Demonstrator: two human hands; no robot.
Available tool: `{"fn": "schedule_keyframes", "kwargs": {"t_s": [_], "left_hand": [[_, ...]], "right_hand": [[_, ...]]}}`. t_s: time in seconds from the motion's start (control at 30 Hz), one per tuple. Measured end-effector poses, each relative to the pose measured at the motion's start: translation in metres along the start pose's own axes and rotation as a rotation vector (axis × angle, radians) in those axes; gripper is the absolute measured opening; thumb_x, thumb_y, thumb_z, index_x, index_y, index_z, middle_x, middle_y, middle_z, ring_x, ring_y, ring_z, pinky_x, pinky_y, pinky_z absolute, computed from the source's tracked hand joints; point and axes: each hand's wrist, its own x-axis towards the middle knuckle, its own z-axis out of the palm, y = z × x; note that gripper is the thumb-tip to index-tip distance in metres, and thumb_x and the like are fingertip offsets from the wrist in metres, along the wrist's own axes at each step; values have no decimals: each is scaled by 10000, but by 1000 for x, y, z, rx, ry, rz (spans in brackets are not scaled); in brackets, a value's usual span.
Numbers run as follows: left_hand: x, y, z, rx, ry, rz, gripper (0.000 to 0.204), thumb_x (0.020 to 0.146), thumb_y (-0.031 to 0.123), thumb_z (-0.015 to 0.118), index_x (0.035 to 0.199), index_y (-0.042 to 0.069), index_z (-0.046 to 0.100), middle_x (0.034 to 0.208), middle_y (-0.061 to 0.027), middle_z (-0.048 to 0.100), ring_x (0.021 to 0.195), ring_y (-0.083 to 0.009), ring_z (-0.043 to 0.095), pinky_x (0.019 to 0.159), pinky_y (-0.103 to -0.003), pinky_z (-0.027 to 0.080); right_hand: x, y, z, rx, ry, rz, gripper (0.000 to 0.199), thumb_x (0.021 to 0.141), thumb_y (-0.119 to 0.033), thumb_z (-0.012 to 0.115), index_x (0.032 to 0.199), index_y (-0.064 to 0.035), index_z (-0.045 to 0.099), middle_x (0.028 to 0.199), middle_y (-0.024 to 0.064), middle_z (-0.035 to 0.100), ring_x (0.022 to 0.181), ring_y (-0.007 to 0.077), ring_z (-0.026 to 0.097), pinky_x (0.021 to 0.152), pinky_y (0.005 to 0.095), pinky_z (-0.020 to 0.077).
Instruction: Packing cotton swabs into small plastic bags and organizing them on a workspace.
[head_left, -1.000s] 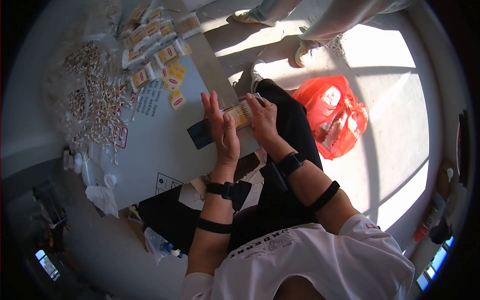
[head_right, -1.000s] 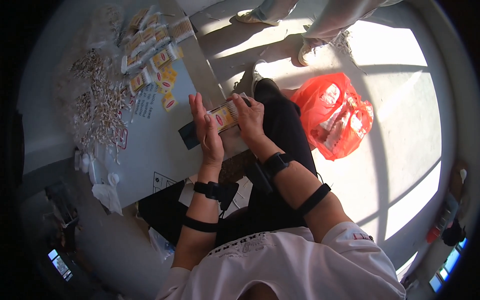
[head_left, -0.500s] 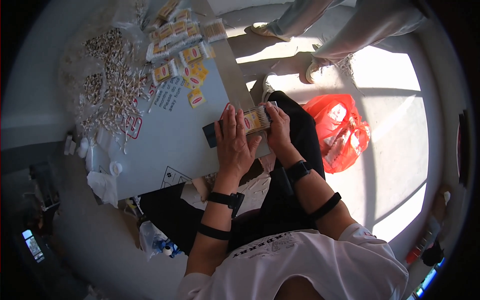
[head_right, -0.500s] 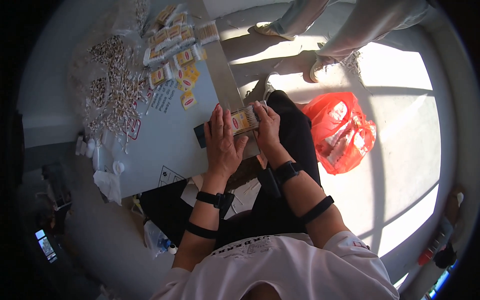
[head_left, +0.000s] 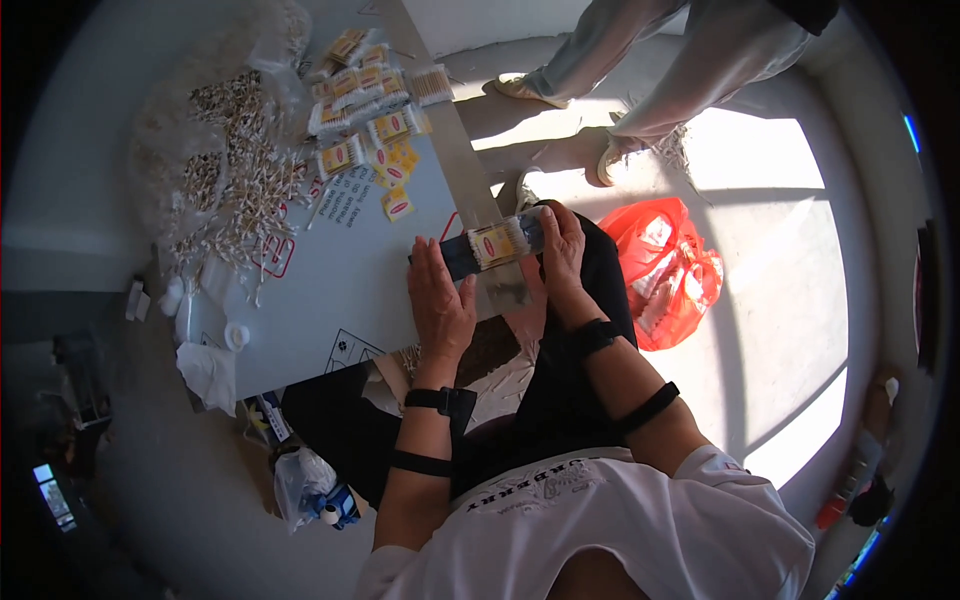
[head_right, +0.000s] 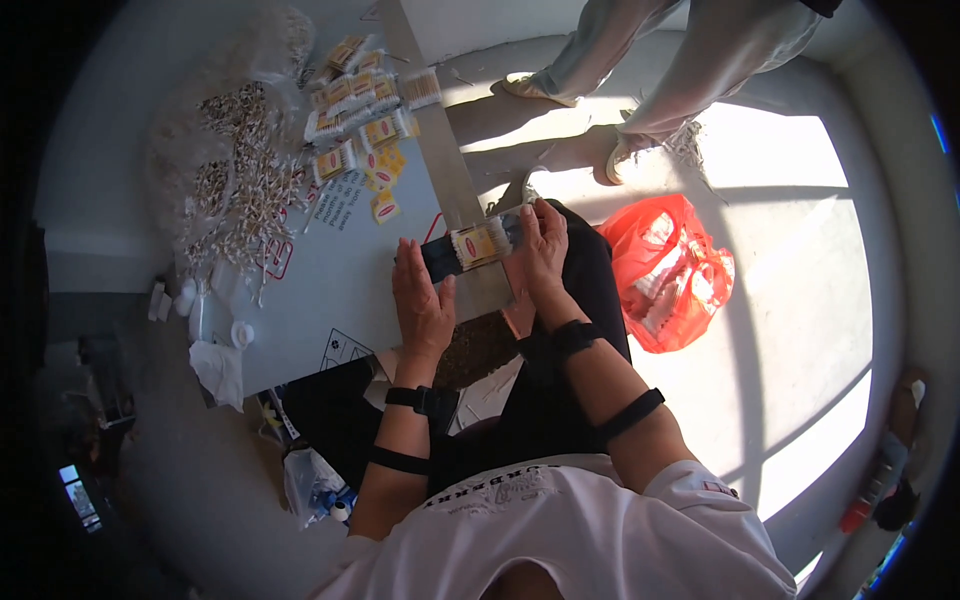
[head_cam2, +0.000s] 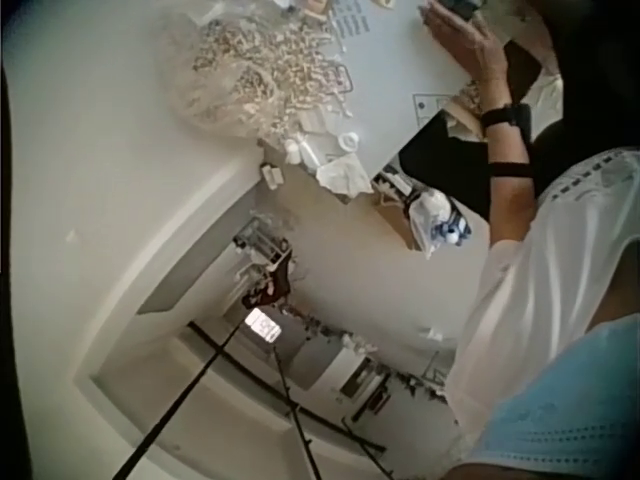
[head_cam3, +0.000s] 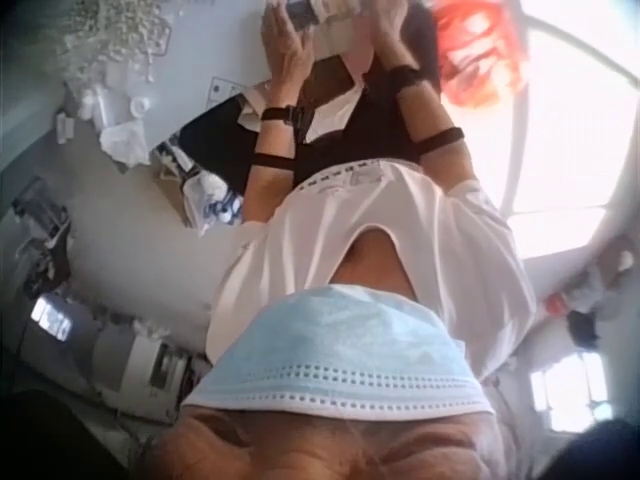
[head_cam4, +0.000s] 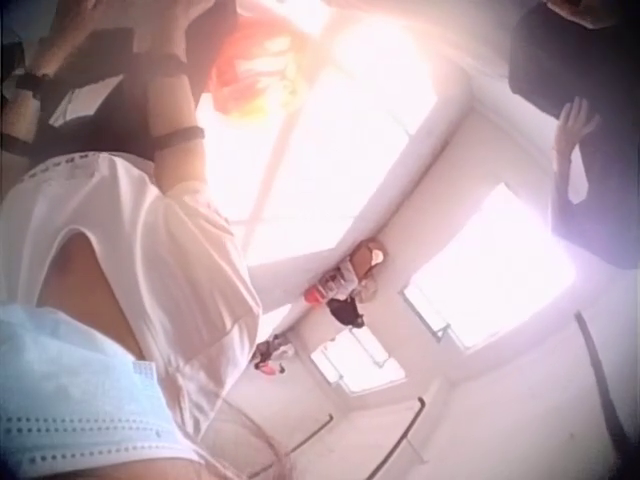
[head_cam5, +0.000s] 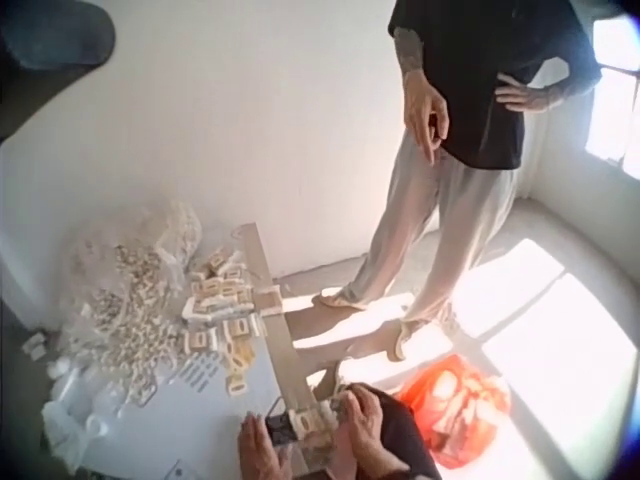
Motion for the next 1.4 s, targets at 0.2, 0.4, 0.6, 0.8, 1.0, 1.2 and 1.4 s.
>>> {"fn": "schedule_keyframes", "kwargs": {"t_s": [0.2, 0.4, 0.6, 0.8, 1.0, 1.2, 1.4], "left_hand": [[-25, -42, -29, 105, 28, 98, 445, 860, 60, 594, 1283, -5, 474, 1417, -181, 396, 1331, -359, 362, 1087, -425, 333], [-26, -41, -22, 126, 77, 120, 424, 846, 57, 599, 1250, -18, 493, 1394, -173, 424, 1316, -353, 379, 1092, -442, 320], [-27, -44, -20, 179, 81, 153, 403, 847, 79, 589, 1217, -50, 489, 1382, -205, 418, 1297, -387, 382, 1081, -470, 330], [-26, -39, -19, 219, 71, 149, 398, 852, 76, 584, 1219, -44, 489, 1374, -204, 423, 1298, -385, 382, 1080, -472, 330], [-25, -39, -18, 234, 29, 107, 424, 858, 87, 584, 1253, -22, 473, 1382, -203, 417, 1307, -378, 374, 1087, -474, 313], [-19, -14, 3, 159, -77, 25, 648, 958, 232, 507, 1491, 54, 184, 1533, -194, 217, 1411, -343, 236, 1144, -431, 194], [21, 26, 31, -1014, 236, -328, 704, 1006, 387, 397, 1496, -7, 80, 1550, -226, 113, 1443, -295, 148, 1156, -395, 142]], "right_hand": [[-29, -20, -19, -397, 111, -376, 285, 882, -157, 643, 1118, -9, 583, 1108, 105, 539, 930, 178, 561, 802, 295, 467], [-55, -8, -43, -181, -175, 89, 142, 859, -105, 663, 943, 4, 626, 825, 41, 625, 641, 104, 562, 600, 241, 472], [-52, -10, -42, -7, -242, 304, 132, 855, -131, 681, 898, -12, 643, 735, 18, 621, 601, 85, 550, 554, 231, 446], [-37, -2, -39, 379, -222, 588, 198, 883, -253, 682, 932, -70, 624, 757, 9, 608, 603, 84, 542, 529, 226, 423], [-11, 8, -18, 726, -203, 726, 244, 891, -339, 666, 870, -107, 597, 724, -21, 552, 573, 76, 485, 501, 219, 398], [-7, 4, -1, 561, -359, 612, 263, 900, -358, 649, 859, -103, 603, 673, -16, 546, 519, 88, 478, 477, 225, 404], [-3, 1, 13, 521, -274, 592, 293, 930, -359, 605, 934, -67, 619, 793, 16, 629, 648, 115, 596, 573, 259, 485]]}}
